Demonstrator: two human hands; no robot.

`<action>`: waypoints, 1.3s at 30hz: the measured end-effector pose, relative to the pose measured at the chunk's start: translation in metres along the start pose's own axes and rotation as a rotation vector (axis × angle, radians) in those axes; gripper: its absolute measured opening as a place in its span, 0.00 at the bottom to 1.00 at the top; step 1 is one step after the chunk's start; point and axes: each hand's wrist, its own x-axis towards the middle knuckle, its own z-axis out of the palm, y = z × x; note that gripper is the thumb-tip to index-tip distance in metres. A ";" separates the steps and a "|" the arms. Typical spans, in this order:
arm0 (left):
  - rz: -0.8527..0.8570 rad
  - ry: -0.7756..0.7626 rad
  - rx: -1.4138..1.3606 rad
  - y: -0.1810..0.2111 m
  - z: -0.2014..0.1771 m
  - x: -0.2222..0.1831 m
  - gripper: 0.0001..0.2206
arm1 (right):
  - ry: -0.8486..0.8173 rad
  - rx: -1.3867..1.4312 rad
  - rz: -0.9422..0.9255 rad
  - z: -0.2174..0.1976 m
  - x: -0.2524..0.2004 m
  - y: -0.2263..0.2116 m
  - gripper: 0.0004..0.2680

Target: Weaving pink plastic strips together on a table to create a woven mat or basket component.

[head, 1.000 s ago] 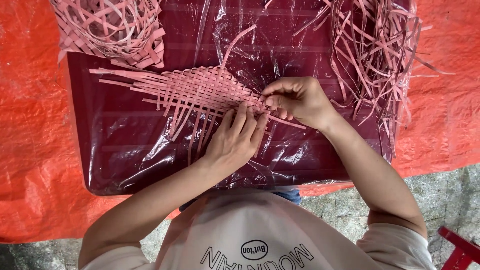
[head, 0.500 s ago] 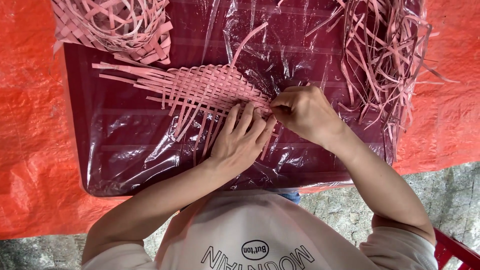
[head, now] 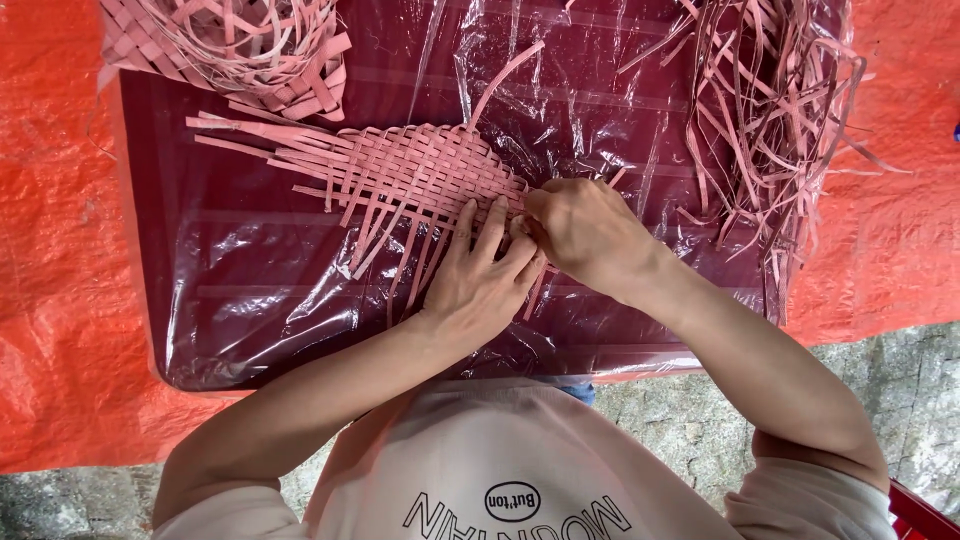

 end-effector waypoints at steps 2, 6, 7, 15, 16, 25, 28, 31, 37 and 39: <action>0.010 -0.002 -0.003 -0.002 -0.012 0.003 0.16 | 0.020 0.060 0.022 -0.004 0.003 -0.002 0.04; 0.028 -0.005 0.039 -0.004 -0.007 -0.001 0.23 | 0.107 0.298 0.012 -0.021 0.004 -0.002 0.04; 0.026 -0.005 0.040 -0.004 -0.007 -0.002 0.23 | 0.107 0.297 0.009 -0.018 0.002 0.006 0.04; 0.042 -0.018 0.040 -0.004 -0.003 -0.001 0.25 | 0.145 0.672 0.074 -0.020 -0.012 0.025 0.04; 0.045 -0.018 0.041 -0.005 -0.005 -0.001 0.25 | 0.148 0.674 0.074 -0.020 -0.011 0.021 0.04; 0.034 -0.062 0.019 -0.006 -0.015 0.001 0.25 | 0.125 0.211 -0.100 -0.008 -0.003 0.021 0.04; 0.028 -0.060 -0.010 -0.005 -0.011 0.002 0.25 | 0.067 0.089 -0.082 -0.010 -0.005 0.019 0.04; 0.034 -0.056 0.030 -0.006 -0.010 0.001 0.24 | 0.055 -0.044 -0.110 -0.007 -0.008 0.019 0.02; 0.028 -0.068 0.001 -0.006 -0.008 0.000 0.26 | 0.076 -0.112 -0.198 -0.002 -0.010 0.018 0.04; 0.036 -0.075 0.004 -0.006 -0.008 0.000 0.25 | 0.093 -0.192 -0.224 0.009 -0.009 0.027 0.04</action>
